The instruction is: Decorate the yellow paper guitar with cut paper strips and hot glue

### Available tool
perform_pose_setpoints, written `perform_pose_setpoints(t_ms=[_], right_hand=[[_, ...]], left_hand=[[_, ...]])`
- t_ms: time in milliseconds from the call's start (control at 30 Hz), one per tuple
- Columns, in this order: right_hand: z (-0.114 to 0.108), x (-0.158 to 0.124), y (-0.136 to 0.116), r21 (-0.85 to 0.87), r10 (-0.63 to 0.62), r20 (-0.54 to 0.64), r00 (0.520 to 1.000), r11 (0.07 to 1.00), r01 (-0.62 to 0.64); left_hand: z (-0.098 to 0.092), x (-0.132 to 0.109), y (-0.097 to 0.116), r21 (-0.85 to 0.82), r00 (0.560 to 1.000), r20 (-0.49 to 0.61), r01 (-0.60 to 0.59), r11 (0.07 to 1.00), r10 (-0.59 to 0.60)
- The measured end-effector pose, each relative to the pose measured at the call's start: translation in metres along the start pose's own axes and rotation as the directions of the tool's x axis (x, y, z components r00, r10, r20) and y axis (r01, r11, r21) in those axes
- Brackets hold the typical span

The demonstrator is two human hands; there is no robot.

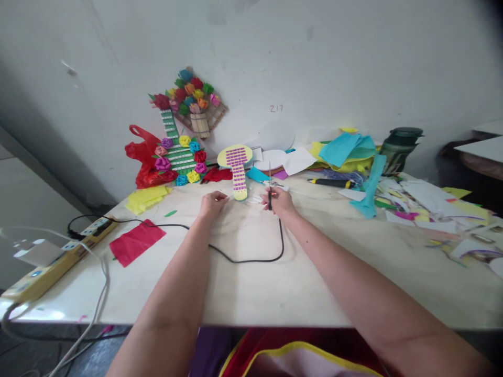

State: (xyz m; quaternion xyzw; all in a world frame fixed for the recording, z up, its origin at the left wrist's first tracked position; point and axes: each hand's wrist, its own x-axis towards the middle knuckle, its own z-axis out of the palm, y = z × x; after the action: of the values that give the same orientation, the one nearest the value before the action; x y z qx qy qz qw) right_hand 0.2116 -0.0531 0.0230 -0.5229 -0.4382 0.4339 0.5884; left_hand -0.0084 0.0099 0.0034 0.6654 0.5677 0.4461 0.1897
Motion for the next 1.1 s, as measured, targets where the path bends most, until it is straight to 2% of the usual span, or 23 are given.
perform_pose_setpoints(t_ms=[167, 267, 533, 667, 867, 1100], right_hand=[[0.001, 0.002, 0.004, -0.033, 0.019, 0.004, 1.0, 0.999, -0.019], [0.001, 0.002, 0.005, -0.05, 0.012, 0.004, 1.0, 0.999, -0.012], [0.002, -0.001, 0.007, -0.069, 0.022, 0.029, 0.999, 0.997, -0.02], [0.004, 0.0, 0.015, -0.059, 0.004, 0.07, 0.998, 0.998, 0.0], [0.008, 0.003, 0.026, -0.032, -0.05, 0.132, 0.99, 0.998, 0.055], [0.008, 0.002, 0.027, -0.049, -0.052, 0.129, 0.99, 0.997, 0.059]], left_hand=[[0.004, 0.007, -0.012, -0.049, 0.989, 0.146, 0.037, 0.998, -0.029], [0.003, 0.014, -0.02, -0.1, 0.98, 0.196, 0.04, 0.994, -0.02], [0.0, 0.025, -0.032, -0.133, 0.982, 0.182, -0.019, 0.991, 0.044], [0.0, 0.025, -0.03, -0.153, 0.981, 0.188, -0.013, 0.988, 0.042], [0.0, 0.023, -0.024, -0.099, 0.986, 0.147, -0.07, 0.993, 0.085], [0.001, 0.023, -0.02, -0.076, 0.984, 0.14, -0.102, 0.992, 0.112]])
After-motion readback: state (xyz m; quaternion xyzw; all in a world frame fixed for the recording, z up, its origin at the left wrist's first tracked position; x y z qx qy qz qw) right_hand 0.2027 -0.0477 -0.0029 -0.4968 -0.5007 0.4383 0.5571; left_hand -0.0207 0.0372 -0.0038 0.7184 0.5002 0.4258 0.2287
